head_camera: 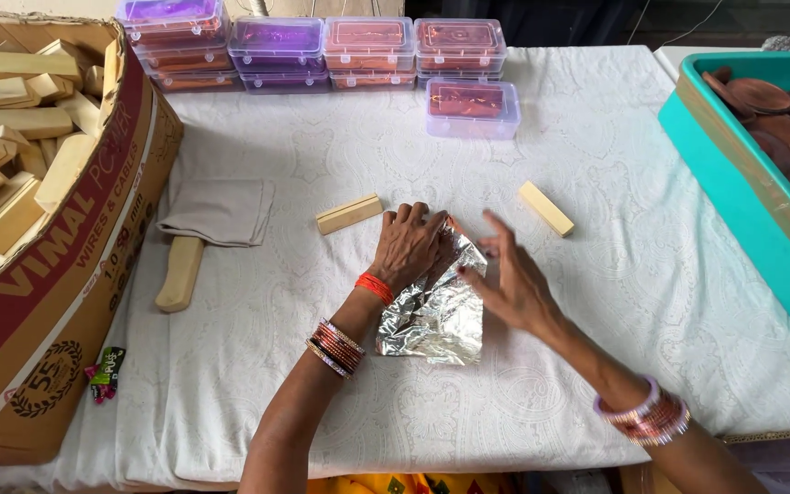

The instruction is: Wipe down small rectangular wood blocks with a cloth and wrap them in aluminum foil.

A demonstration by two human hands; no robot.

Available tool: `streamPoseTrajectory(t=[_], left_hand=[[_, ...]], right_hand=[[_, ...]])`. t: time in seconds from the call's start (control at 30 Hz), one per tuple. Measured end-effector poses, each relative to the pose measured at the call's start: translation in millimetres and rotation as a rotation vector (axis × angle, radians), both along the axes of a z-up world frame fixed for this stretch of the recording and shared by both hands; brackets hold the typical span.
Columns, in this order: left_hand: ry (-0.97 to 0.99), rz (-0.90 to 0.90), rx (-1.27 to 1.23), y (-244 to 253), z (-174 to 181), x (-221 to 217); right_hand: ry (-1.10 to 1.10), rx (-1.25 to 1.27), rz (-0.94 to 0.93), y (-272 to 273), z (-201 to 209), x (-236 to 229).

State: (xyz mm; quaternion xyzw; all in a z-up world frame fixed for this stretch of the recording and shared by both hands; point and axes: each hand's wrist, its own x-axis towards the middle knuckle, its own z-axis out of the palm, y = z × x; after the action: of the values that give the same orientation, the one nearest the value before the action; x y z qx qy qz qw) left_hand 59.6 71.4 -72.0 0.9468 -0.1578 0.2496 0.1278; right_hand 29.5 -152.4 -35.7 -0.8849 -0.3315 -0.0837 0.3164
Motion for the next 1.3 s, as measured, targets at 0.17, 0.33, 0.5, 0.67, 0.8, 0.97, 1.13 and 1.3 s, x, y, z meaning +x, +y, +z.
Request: streamPoseTrajectory(t=[0.17, 0.33, 0.5, 0.67, 0.8, 0.97, 1.13, 1.3], left_hand=[[-0.003, -0.049, -0.063, -8, 28, -23], [-0.021, 0.005, -0.115, -12, 64, -68], [-0.027, -0.082, -0.125, -9, 52, -113], [0.018, -0.23, -0.065, -11, 52, -142], [0.436, 0.11, 0.028, -1, 49, -116], [0.414, 0.162, 0.163, 1, 25, -76], [0.305, 0.088, 0.137, -10, 3, -31], [0.514, 0.074, 0.126, -38, 5, 7]], right_hand=[[0.433, 0.019, -0.133, 17, 11, 47], [0.387, 0.172, -0.08, 19, -23, 78], [0.385, 0.481, -0.041, 15, -51, 98], [0.421, 0.457, -0.232, 4, -47, 94], [0.439, 0.436, -0.296, -15, -24, 66], [0.573, 0.423, -0.295, -50, -6, 21], [0.742, 0.387, -0.279, -70, -9, -48], [0.923, 0.376, -0.186, -62, -31, -78]])
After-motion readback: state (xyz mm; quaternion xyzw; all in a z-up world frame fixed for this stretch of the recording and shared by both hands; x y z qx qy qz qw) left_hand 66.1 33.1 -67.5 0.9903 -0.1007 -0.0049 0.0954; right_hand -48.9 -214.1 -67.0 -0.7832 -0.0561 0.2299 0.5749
